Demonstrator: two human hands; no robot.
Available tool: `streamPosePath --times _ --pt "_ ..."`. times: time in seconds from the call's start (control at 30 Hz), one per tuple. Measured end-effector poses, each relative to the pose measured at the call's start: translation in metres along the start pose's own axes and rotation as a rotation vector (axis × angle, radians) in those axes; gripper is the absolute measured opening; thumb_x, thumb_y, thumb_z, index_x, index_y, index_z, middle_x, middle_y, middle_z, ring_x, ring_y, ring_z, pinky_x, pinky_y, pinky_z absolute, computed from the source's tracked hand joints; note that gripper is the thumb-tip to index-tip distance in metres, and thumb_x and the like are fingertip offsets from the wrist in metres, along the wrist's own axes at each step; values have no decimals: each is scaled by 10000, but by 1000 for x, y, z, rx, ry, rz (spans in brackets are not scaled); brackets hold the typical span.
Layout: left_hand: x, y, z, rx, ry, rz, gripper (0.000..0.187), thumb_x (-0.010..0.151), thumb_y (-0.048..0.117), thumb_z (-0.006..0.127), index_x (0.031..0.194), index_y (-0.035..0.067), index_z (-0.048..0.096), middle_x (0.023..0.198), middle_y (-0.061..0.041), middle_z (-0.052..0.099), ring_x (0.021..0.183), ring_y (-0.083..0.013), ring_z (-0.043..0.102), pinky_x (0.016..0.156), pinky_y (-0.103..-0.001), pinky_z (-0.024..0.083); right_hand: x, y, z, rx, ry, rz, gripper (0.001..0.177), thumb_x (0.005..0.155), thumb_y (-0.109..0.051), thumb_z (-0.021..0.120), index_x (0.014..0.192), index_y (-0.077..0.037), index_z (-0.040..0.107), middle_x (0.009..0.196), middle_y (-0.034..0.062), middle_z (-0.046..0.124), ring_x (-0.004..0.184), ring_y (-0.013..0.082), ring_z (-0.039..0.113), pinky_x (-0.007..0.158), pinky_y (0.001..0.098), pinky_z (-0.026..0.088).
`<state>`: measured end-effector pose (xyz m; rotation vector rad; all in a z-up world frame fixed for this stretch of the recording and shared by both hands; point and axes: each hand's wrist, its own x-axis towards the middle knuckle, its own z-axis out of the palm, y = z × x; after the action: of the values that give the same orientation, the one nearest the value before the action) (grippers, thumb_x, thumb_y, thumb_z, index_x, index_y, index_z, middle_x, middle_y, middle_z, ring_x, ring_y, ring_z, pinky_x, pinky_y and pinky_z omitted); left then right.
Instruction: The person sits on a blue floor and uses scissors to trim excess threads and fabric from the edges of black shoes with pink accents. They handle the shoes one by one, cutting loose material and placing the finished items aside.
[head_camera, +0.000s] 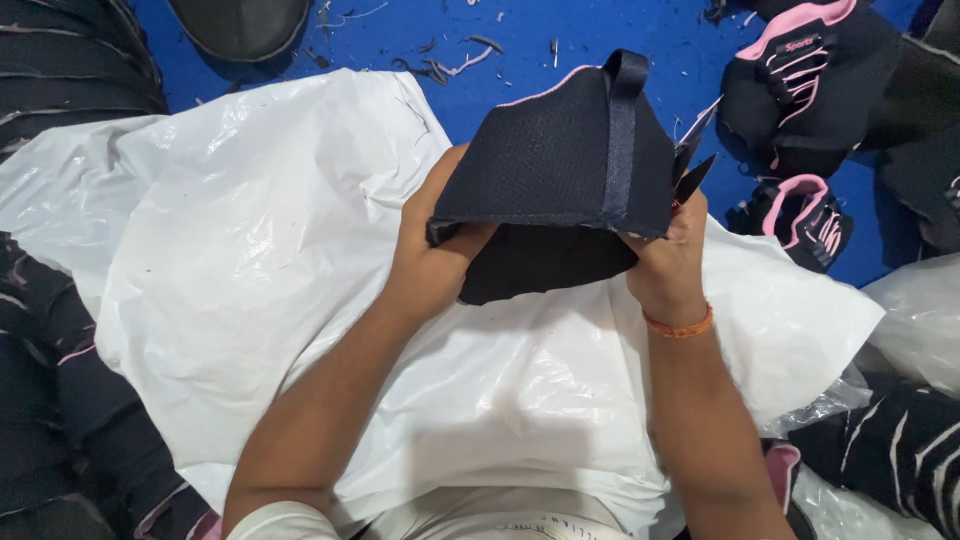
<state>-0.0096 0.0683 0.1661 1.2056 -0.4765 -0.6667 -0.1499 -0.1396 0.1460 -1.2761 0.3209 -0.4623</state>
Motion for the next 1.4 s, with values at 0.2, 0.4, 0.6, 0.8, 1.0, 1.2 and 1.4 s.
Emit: streamPosePath --times 0.2,0.4,0.6,0.8,1.0,1.2,1.4 --pt "1 -1 -1 45 1 20 473 990 -137 617 1433 15 549 1295 -61 654 1256 -176 600 1148 -326 441 0 5 -4 2 2 9 394 933 82 681 1307 -30 625 1231 35 707 1110 128 684 1013 284 541" --pt "2 0 -1 64 4 51 493 969 -149 602 1431 14 554 1284 -60 656 1242 -174 608 1138 -318 451 3 5 -1 12 -14 2 382 947 66 693 1313 -28 634 1227 39 712 1128 137 688 1012 288 542" --pt "3 -4 -2 48 11 45 512 956 -142 602 1439 16 546 1269 -58 654 1220 -163 609 1117 -312 457 4 5 -1 12 13 15 386 931 70 710 1296 -31 634 1227 41 712 1134 140 690 1016 292 544" --pt "16 -16 -4 79 44 88 422 1001 -81 629 1409 6 567 1247 -58 670 1213 -163 619 1112 -317 470 18 -20 29 -59 -3 39 366 914 64 672 1264 -34 632 1206 43 713 1126 142 704 1009 306 587" --pt "49 -47 -35 270 397 -13 339 888 14 728 1221 -28 680 1057 -102 757 982 -192 703 933 -319 541 35 -4 39 -329 46 270 290 943 -115 716 1215 -65 632 929 -8 625 697 44 524 558 208 401" --pt "59 -25 -69 144 562 126 384 897 15 675 1279 -8 640 1145 -95 734 1051 -188 681 965 -312 513 40 5 35 -280 16 303 240 967 -178 733 1102 -37 593 777 15 605 527 29 415 445 213 300" --pt "55 -3 -86 226 472 164 420 896 4 666 1313 2 627 1187 -74 710 1092 -177 654 993 -305 490 33 -6 39 -290 -14 335 251 958 -245 683 1137 -72 650 803 17 713 522 21 432 449 200 323"
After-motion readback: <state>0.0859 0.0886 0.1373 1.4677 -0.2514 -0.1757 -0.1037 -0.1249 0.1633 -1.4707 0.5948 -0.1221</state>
